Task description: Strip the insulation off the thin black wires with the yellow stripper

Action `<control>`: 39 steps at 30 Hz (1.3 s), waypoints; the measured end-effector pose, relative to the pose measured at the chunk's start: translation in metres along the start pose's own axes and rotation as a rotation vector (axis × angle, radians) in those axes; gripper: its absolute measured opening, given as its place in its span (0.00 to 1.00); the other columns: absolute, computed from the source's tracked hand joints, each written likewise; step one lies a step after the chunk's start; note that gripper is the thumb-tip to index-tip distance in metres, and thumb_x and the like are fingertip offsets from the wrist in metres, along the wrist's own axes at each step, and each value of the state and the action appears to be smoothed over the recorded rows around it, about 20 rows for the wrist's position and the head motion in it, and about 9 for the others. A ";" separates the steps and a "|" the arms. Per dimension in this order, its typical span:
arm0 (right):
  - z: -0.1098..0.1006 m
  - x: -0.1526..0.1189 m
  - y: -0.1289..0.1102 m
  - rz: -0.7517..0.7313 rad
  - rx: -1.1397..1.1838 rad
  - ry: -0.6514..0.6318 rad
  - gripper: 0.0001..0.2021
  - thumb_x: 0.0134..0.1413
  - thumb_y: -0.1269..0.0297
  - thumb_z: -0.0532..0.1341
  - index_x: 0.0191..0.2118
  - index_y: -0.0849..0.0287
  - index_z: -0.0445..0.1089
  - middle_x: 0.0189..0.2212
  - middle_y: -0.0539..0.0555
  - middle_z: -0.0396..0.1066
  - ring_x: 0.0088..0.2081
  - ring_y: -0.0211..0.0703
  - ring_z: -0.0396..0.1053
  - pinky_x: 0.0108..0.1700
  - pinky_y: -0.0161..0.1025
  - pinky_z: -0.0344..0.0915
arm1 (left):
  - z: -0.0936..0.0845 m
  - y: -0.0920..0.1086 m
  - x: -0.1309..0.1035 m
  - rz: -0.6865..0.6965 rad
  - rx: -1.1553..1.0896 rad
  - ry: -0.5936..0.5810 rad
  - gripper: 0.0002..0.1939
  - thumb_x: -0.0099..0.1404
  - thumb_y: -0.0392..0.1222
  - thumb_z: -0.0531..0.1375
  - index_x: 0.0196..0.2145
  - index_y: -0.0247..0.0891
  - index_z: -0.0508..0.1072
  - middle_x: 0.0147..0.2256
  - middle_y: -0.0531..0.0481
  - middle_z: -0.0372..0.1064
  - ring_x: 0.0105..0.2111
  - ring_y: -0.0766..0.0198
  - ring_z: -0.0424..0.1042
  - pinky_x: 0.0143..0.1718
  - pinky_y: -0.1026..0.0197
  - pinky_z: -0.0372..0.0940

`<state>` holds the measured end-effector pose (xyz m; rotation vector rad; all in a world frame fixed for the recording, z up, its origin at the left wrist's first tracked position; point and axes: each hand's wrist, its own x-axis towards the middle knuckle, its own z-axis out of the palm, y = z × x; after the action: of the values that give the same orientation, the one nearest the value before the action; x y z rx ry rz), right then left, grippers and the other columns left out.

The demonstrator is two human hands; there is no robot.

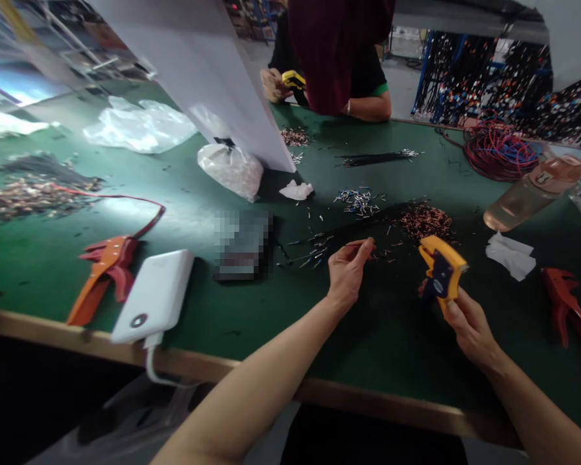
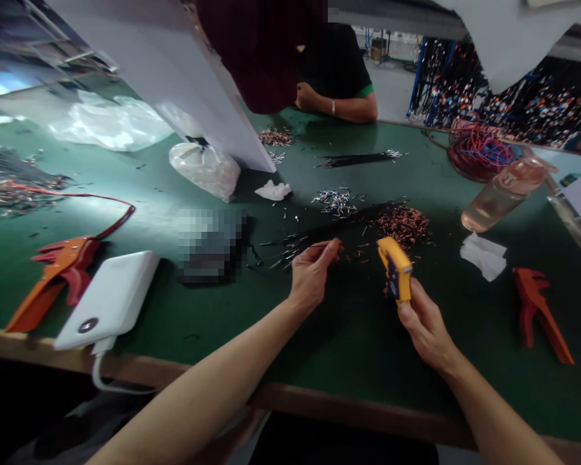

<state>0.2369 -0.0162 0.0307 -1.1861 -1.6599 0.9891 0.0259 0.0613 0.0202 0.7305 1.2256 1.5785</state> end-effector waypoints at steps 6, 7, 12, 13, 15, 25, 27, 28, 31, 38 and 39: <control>0.012 -0.003 0.003 0.185 0.240 0.080 0.20 0.54 0.47 0.66 0.46 0.55 0.75 0.42 0.57 0.77 0.44 0.52 0.74 0.47 0.46 0.71 | 0.005 -0.004 -0.014 -0.030 0.023 -0.064 0.13 0.47 0.49 0.72 0.25 0.37 0.81 0.24 0.50 0.76 0.23 0.70 0.68 0.28 0.65 0.65; 0.012 -0.003 0.002 0.192 0.240 0.074 0.19 0.54 0.49 0.67 0.47 0.55 0.75 0.43 0.57 0.77 0.45 0.52 0.74 0.49 0.46 0.71 | 0.005 -0.004 -0.015 -0.021 0.033 -0.075 0.13 0.48 0.49 0.72 0.25 0.37 0.81 0.25 0.50 0.76 0.23 0.69 0.69 0.28 0.65 0.65; 0.014 -0.001 0.000 0.225 0.256 -0.001 0.17 0.54 0.56 0.67 0.48 0.53 0.72 0.43 0.54 0.76 0.46 0.50 0.73 0.51 0.44 0.69 | 0.005 -0.004 -0.024 0.020 0.065 -0.119 0.10 0.52 0.48 0.70 0.26 0.38 0.82 0.27 0.48 0.78 0.27 0.67 0.72 0.30 0.64 0.67; 0.015 -0.001 0.000 0.222 0.264 0.012 0.17 0.55 0.56 0.66 0.49 0.53 0.71 0.42 0.54 0.76 0.44 0.49 0.74 0.50 0.44 0.70 | 0.005 -0.004 -0.026 0.028 0.072 -0.126 0.10 0.52 0.48 0.70 0.26 0.39 0.82 0.28 0.48 0.78 0.27 0.66 0.73 0.31 0.63 0.68; 0.017 -0.001 0.000 0.213 0.276 0.042 0.17 0.56 0.58 0.65 0.50 0.53 0.69 0.41 0.53 0.75 0.42 0.48 0.74 0.48 0.44 0.70 | 0.006 -0.004 -0.029 0.052 0.091 -0.137 0.08 0.54 0.47 0.69 0.27 0.39 0.82 0.29 0.48 0.79 0.29 0.64 0.74 0.33 0.62 0.69; 0.024 -0.001 -0.012 0.190 0.150 -0.022 0.12 0.57 0.59 0.63 0.46 0.55 0.70 0.37 0.53 0.74 0.38 0.46 0.72 0.41 0.40 0.71 | 0.009 0.002 -0.041 0.136 0.184 -0.181 0.07 0.58 0.45 0.67 0.26 0.40 0.82 0.29 0.48 0.79 0.31 0.61 0.77 0.37 0.60 0.70; 0.025 -0.001 -0.013 0.199 0.147 -0.013 0.12 0.57 0.59 0.62 0.46 0.55 0.70 0.37 0.53 0.74 0.37 0.46 0.72 0.39 0.40 0.72 | 0.010 0.002 -0.043 0.141 0.177 -0.184 0.07 0.58 0.44 0.67 0.26 0.40 0.82 0.29 0.48 0.79 0.31 0.62 0.77 0.38 0.60 0.70; 0.025 0.000 -0.013 0.205 0.145 -0.007 0.12 0.57 0.58 0.62 0.46 0.56 0.70 0.37 0.54 0.74 0.38 0.47 0.73 0.40 0.40 0.72 | 0.010 0.002 -0.044 0.143 0.176 -0.185 0.07 0.58 0.44 0.67 0.26 0.41 0.82 0.29 0.48 0.79 0.31 0.62 0.77 0.38 0.60 0.70; 0.026 0.000 -0.013 0.212 0.136 0.006 0.13 0.56 0.58 0.63 0.46 0.55 0.70 0.38 0.54 0.75 0.39 0.48 0.74 0.42 0.42 0.72 | 0.012 0.004 -0.048 0.151 0.176 -0.187 0.06 0.58 0.44 0.67 0.26 0.41 0.82 0.29 0.47 0.79 0.31 0.61 0.77 0.38 0.59 0.71; 0.028 0.002 -0.016 0.189 0.104 0.024 0.11 0.55 0.59 0.63 0.43 0.56 0.70 0.36 0.54 0.76 0.36 0.47 0.73 0.39 0.41 0.72 | 0.014 0.007 -0.051 0.212 0.183 -0.223 0.04 0.58 0.42 0.68 0.27 0.41 0.82 0.30 0.47 0.80 0.31 0.61 0.77 0.37 0.59 0.72; 0.028 0.002 -0.016 0.181 0.093 0.030 0.11 0.55 0.59 0.63 0.42 0.56 0.71 0.35 0.54 0.76 0.35 0.47 0.73 0.38 0.41 0.71 | 0.014 0.008 -0.052 0.228 0.187 -0.231 0.04 0.58 0.41 0.67 0.28 0.41 0.83 0.29 0.47 0.80 0.31 0.61 0.77 0.37 0.59 0.72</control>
<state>0.2054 -0.0214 0.0369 -1.2985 -1.4865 1.1426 0.0542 0.0180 0.0371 1.1746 1.1590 1.5215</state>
